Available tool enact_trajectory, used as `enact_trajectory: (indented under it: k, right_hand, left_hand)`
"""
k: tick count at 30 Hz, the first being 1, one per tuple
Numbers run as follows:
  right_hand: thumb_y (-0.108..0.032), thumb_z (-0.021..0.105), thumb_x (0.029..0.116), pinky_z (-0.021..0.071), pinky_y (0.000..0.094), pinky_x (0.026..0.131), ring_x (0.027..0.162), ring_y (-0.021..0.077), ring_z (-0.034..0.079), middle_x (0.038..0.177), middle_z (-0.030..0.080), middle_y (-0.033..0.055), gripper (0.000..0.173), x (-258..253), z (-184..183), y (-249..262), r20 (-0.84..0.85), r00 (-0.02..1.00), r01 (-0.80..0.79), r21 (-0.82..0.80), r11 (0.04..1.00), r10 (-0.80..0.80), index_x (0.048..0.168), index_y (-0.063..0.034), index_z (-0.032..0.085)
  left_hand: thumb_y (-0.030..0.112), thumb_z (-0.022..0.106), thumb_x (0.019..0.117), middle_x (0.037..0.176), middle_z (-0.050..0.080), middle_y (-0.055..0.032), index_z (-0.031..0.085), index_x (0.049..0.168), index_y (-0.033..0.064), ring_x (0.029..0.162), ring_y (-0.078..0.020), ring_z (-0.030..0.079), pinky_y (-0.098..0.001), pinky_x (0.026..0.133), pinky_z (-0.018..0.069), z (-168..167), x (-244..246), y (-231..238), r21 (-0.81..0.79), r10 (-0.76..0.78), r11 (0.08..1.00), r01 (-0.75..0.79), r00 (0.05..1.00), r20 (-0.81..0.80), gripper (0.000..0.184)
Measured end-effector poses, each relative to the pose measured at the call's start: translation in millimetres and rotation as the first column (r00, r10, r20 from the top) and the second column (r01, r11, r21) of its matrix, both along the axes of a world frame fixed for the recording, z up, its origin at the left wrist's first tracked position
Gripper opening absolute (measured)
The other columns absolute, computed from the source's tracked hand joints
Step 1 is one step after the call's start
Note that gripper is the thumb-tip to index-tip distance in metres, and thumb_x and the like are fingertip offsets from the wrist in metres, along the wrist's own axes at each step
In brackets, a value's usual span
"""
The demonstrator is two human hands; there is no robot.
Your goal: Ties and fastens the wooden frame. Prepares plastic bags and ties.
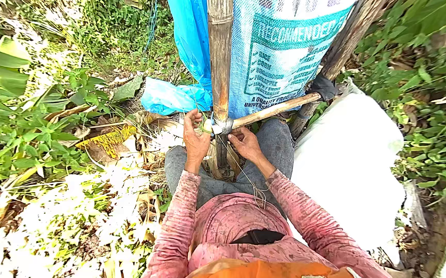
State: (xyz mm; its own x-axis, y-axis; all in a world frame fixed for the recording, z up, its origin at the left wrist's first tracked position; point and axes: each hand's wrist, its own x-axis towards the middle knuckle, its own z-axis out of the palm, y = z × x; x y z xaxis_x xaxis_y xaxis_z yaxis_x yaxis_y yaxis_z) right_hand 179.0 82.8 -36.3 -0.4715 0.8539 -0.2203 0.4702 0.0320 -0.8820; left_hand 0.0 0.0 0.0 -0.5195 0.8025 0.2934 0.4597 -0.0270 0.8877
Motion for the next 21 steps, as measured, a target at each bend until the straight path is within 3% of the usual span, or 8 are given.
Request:
enact_trajectory:
  k: [3,5,7,9,14,15,17,21]
  right_hand:
    - [-0.04,0.075,0.0937,0.0601,0.046,0.076,0.088,0.0248,0.07,0.11,0.071,0.0131,0.049,-16,-5,-24,-0.133,0.975,0.155,-0.173,0.973,-0.179,0.128,-0.008,0.06]
    - [-0.043,0.071,0.0961,0.0583,0.0461,0.07,0.082,0.0253,0.068,0.102,0.07,0.0135,0.046,-23,-7,-37,-0.15,0.957,0.222,-0.173,0.959,-0.249,0.125,-0.0085,0.06]
    - [-0.041,0.063,0.1013,0.0568,0.0469,0.066,0.076,0.0263,0.066,0.095,0.069,0.0155,0.039,-21,-6,-46,-0.124,0.964,0.219,-0.117,0.969,-0.233,0.121,-0.0067,0.064]
    - [-0.038,0.058,0.1046,0.0571,0.0485,0.069,0.078,0.0278,0.067,0.096,0.069,0.0175,0.038,-10,2,-47,-0.084,0.984,0.147,-0.12,0.982,-0.158,0.123,-0.0059,0.063]
    - [-0.027,0.041,0.107,0.0483,0.0383,0.058,0.072,0.0191,0.058,0.099,0.065,0.0111,0.03,43,42,-33,-0.125,0.99,0.051,-0.155,0.987,-0.071,0.119,-0.0067,0.059]
    - [-0.027,0.038,0.1083,0.0496,0.0343,0.058,0.073,0.016,0.061,0.103,0.069,0.0091,0.029,54,52,-31,-0.165,0.984,0.046,-0.158,0.986,-0.072,0.117,-0.008,0.058]
    - [-0.027,0.035,0.1094,0.0585,0.0365,0.075,0.087,0.0165,0.07,0.106,0.072,0.0073,0.026,69,73,-25,-0.308,0.95,-0.005,-0.177,0.984,-0.051,0.118,-0.0108,0.054]
    - [-0.032,0.041,0.1079,0.0597,0.0395,0.074,0.076,0.0169,0.067,0.089,0.065,0.0046,0.022,83,101,-16,-0.418,0.907,-0.003,-0.136,0.991,-0.055,0.112,-0.0145,0.054]
  left_hand:
    - [0.021,0.057,0.1002,0.154,0.05,-0.0097,0.031,0.161,0.02,0.128,-0.0313,0.059,-0.0528,0.097,0.0542,-30,6,-18,-0.293,-0.129,0.939,0.18,0.974,0.184,0.066]
    - [0.046,0.049,0.1055,0.155,0.051,-0.0086,0.035,0.16,0.0261,0.129,-0.0341,0.059,-0.0598,0.099,0.0514,-49,3,-28,-0.432,-0.133,0.864,0.258,0.945,0.299,0.06]
    - [0.058,0.057,0.0993,0.153,0.052,-0.0143,0.039,0.159,0.0216,0.135,-0.0368,0.054,-0.062,0.107,0.0455,-57,-4,-29,-0.53,-0.169,0.8,0.281,0.953,0.25,0.073]
    - [0.057,0.064,0.0954,0.15,0.051,-0.0248,0.041,0.156,0.0076,0.137,-0.0422,0.05,-0.0639,0.113,0.0397,-71,-20,-13,-0.578,-0.248,0.773,0.263,0.963,0.107,0.082]
    - [0.063,0.064,0.0927,0.163,0.028,-0.0299,0.008,0.163,0.0006,0.149,-0.0405,0.035,-0.0593,0.121,0.0318,-95,-95,-6,-0.534,0.013,0.845,0.022,0.998,0.061,0.109]
    - [0.064,0.063,0.0927,0.162,0.028,-0.0308,0.009,0.163,-0.0007,0.149,-0.0415,0.035,-0.0601,0.121,0.0311,-89,-106,-6,-0.569,0.051,0.822,-0.037,0.999,0.01,0.11]
    - [0.065,0.063,0.0919,0.154,0.04,-0.0331,0.023,0.16,-0.0021,0.141,-0.0485,0.044,-0.0683,0.113,0.0359,-67,-114,-5,-0.645,0.045,0.752,-0.134,0.987,-0.153,0.103]
    - [0.058,0.063,0.0953,0.132,0.06,-0.0321,0.046,0.149,0.0016,0.12,-0.0525,0.06,-0.0742,0.099,0.0443,10,-81,-9,-0.745,-0.104,0.665,-0.059,0.98,-0.17,0.08]
